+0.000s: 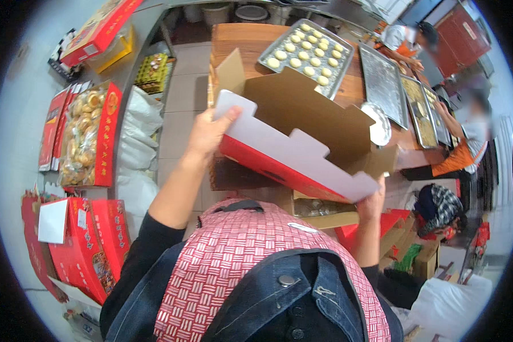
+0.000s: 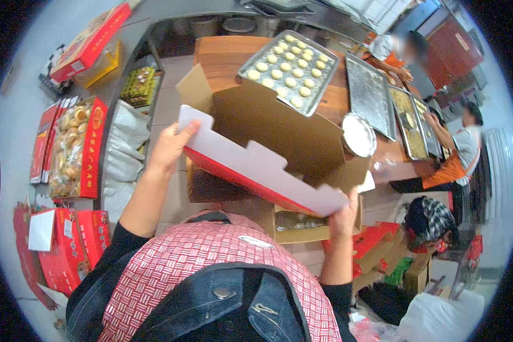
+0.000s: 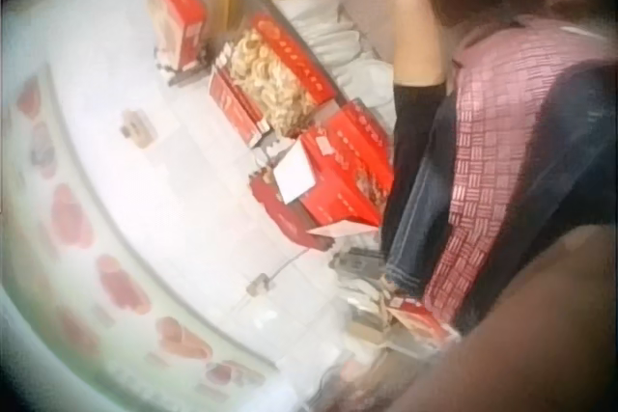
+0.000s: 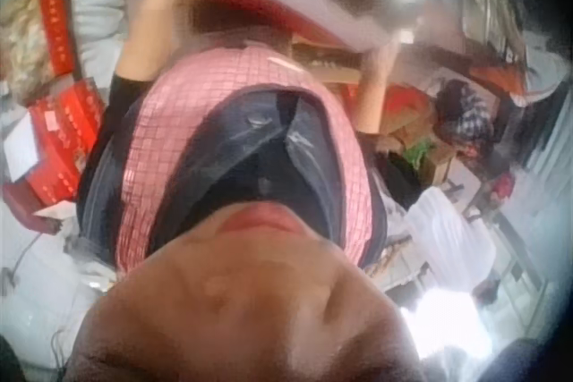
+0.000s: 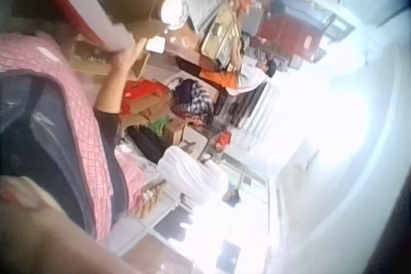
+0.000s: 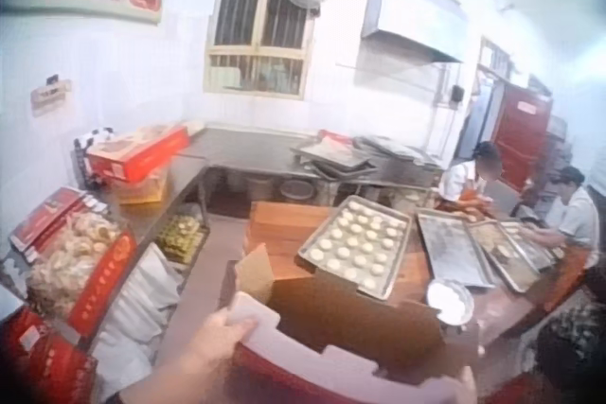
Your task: The person repeatedly picks up flat red cardboard boxes, folds them into rectangular containers, and places them on a table. The person also handles plastic-wrapped stacks of boxes and cardboard inserts during the process.
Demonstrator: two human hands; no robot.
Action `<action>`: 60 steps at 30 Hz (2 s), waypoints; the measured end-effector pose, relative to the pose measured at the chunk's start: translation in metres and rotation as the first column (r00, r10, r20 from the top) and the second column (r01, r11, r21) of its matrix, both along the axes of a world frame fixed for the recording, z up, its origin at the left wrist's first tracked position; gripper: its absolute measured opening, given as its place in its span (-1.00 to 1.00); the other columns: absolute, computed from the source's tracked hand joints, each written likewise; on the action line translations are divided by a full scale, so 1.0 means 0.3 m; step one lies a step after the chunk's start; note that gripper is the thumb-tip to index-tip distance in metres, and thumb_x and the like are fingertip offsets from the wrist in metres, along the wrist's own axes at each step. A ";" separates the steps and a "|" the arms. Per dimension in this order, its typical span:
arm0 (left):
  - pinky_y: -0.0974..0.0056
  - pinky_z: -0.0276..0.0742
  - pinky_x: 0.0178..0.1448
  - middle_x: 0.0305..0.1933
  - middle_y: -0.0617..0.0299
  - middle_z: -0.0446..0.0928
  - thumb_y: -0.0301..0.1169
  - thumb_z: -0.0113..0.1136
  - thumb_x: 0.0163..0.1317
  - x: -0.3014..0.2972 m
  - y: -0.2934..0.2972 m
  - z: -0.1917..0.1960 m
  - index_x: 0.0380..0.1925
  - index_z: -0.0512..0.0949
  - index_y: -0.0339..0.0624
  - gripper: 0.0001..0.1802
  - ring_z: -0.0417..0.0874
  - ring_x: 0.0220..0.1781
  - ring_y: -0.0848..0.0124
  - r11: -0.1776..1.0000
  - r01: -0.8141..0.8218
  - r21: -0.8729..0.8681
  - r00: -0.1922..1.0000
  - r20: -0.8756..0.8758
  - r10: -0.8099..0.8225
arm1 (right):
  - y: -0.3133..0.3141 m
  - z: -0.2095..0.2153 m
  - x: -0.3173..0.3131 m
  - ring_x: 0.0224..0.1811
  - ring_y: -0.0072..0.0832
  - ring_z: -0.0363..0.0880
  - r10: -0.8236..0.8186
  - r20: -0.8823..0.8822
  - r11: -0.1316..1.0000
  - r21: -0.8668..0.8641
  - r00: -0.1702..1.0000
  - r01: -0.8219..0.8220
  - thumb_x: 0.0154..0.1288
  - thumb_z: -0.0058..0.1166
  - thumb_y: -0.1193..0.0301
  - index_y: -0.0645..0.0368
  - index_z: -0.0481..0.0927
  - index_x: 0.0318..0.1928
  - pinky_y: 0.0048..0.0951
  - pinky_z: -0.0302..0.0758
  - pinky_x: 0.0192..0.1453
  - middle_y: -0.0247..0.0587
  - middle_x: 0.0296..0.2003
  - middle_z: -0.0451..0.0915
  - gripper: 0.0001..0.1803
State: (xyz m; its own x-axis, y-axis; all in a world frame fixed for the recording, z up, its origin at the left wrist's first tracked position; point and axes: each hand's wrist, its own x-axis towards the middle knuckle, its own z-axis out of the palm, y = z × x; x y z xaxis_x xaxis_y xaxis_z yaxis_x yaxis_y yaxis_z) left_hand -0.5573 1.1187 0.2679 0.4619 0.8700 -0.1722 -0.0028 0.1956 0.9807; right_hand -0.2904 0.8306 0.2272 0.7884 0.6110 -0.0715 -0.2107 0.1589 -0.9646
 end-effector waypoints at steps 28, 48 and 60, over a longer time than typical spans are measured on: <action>0.18 -0.01 0.41 0.37 0.19 0.10 -0.51 0.04 0.11 -0.028 0.094 -0.101 0.20 0.32 0.04 -0.42 0.04 0.41 0.13 0.700 0.364 0.615 0.931 -0.268 -0.248 | 0.576 0.078 -0.158 -0.23 0.10 0.52 0.854 0.350 0.415 -0.904 0.385 -0.100 0.28 -0.28 -0.09 0.43 0.58 -0.39 -0.12 0.42 -0.07 0.30 -0.40 0.53 -0.29; 0.05 0.01 0.37 0.30 0.13 0.22 -0.28 0.02 0.17 0.032 0.082 -0.016 0.06 0.43 -0.14 -0.57 0.12 0.33 0.00 0.203 0.749 0.631 0.655 -0.752 -0.079 | 0.325 0.105 0.094 0.19 -0.06 0.24 0.285 0.747 0.809 -0.523 0.600 0.267 -0.18 0.36 0.41 0.14 0.10 0.25 -0.24 0.20 0.26 0.09 0.14 0.24 -0.05; 0.18 0.12 0.35 0.24 0.12 0.27 -0.69 0.17 -0.14 0.229 0.237 -0.022 0.17 0.21 -0.03 -0.22 0.24 0.30 0.16 0.475 0.472 0.743 0.879 -0.434 -0.195 | 0.325 0.117 0.091 0.19 -0.15 0.26 0.334 0.850 0.838 -0.465 0.406 0.284 -0.18 0.30 0.53 0.11 0.22 0.20 -0.27 0.24 0.26 -0.09 0.11 0.34 -0.16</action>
State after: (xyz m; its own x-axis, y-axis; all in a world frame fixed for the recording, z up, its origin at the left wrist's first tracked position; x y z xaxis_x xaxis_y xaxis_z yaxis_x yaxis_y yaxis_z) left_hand -0.4884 1.1897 0.2612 0.8065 0.4707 0.3577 0.1501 -0.7482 0.6463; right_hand -0.2632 0.9282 0.2623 0.5562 0.7449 0.3685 0.7972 -0.3528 -0.4900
